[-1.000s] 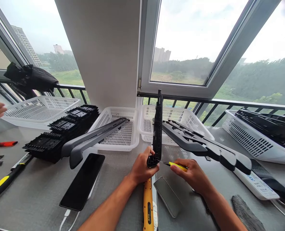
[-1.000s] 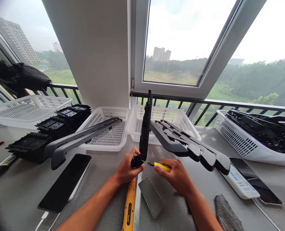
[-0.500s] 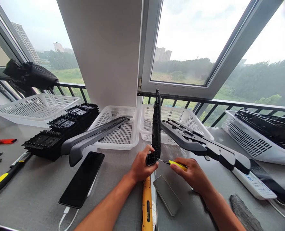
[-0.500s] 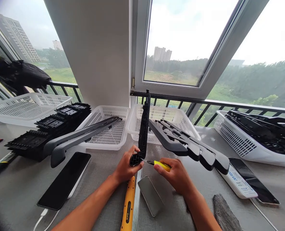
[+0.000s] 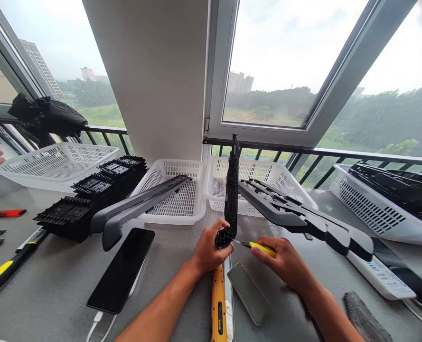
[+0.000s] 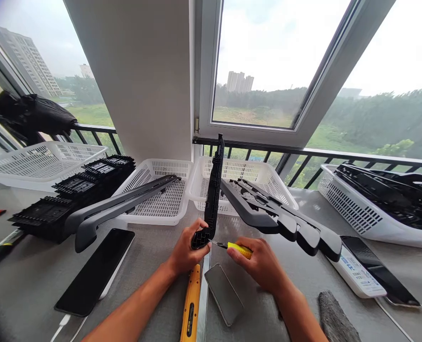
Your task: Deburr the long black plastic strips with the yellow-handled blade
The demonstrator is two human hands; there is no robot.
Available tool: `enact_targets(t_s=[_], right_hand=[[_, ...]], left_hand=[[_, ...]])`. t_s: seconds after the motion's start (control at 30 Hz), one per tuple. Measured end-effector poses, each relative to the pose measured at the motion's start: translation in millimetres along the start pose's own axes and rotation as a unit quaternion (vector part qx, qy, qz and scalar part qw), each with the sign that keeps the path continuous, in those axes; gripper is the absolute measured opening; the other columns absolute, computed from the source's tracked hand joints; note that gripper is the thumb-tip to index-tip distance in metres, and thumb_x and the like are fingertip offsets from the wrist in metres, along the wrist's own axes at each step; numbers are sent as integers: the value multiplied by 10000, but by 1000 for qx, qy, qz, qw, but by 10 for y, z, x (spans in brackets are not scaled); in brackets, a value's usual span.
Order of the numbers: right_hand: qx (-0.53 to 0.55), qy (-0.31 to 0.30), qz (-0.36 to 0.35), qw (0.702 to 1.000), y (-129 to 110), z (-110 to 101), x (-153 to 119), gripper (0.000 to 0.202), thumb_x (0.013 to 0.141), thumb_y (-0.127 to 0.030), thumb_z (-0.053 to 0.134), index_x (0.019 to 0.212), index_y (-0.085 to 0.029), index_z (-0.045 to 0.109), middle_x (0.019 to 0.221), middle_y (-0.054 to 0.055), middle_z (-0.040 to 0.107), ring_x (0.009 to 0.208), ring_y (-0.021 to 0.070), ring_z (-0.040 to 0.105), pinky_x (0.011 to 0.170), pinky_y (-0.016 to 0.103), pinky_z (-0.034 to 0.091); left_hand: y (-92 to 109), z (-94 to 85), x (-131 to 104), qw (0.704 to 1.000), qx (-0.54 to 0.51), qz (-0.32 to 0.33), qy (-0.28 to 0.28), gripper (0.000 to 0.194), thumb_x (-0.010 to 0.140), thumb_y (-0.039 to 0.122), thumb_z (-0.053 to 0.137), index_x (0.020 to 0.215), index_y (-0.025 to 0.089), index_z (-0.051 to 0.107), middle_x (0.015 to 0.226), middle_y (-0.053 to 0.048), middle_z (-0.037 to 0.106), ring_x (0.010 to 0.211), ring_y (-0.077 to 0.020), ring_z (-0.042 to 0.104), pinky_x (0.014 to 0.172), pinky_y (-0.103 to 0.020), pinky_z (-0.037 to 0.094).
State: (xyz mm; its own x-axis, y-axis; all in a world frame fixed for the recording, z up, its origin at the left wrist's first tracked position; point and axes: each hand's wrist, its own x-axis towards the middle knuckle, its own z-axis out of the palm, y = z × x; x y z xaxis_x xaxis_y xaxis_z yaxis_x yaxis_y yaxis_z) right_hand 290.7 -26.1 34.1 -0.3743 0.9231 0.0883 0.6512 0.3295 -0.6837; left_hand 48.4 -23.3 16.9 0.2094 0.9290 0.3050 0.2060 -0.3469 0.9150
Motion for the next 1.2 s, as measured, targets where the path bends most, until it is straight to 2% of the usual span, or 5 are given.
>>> enact_targets(t_s=[0.23, 0.57, 0.73, 1.03, 1.2], right_hand=[[38, 20, 12, 999, -5, 30, -15, 653, 1030, -739, 487, 727, -197, 691, 597, -2, 580, 589, 162, 519, 607, 294, 369], [37, 47, 24, 998, -6, 88, 6, 727, 1018, -816, 436, 603, -227, 527, 549, -4, 554, 552, 155, 501, 587, 297, 353], [50, 70, 54, 995, 37, 79, 4, 725, 1028, -816, 423, 620, -229, 545, 546, -1, 562, 549, 162, 513, 598, 297, 372], [22, 47, 47, 998, -21, 81, 5, 721, 1014, -831, 427, 628, -229, 516, 569, -5, 531, 587, 166, 492, 612, 306, 322], [12, 22, 36, 999, -29, 77, 7, 706, 1014, -814, 445, 650, -221, 567, 607, -4, 535, 614, 165, 474, 625, 307, 311]], left_hand=[[-22, 9, -6, 1000, 14, -9, -19, 240, 721, 205, 656, 927, 257, 544, 653, 95, 415, 592, -127, 378, 594, -260, 315], [-14, 14, -3, 1000, 4, -5, -17, 230, 719, 175, 649, 917, 246, 556, 660, 89, 440, 598, -122, 385, 604, -259, 323], [-19, 18, 5, 1000, -3, -13, -9, 231, 704, 193, 649, 909, 249, 557, 652, 93, 425, 589, -120, 368, 591, -262, 300], [20, 2, 27, 994, -94, -58, 26, 267, 691, 208, 646, 860, 271, 450, 615, 119, 391, 542, -107, 353, 538, -253, 277], [12, 3, 31, 991, -109, -77, 32, 290, 666, 208, 637, 855, 276, 429, 609, 127, 372, 536, -103, 342, 530, -250, 268]])
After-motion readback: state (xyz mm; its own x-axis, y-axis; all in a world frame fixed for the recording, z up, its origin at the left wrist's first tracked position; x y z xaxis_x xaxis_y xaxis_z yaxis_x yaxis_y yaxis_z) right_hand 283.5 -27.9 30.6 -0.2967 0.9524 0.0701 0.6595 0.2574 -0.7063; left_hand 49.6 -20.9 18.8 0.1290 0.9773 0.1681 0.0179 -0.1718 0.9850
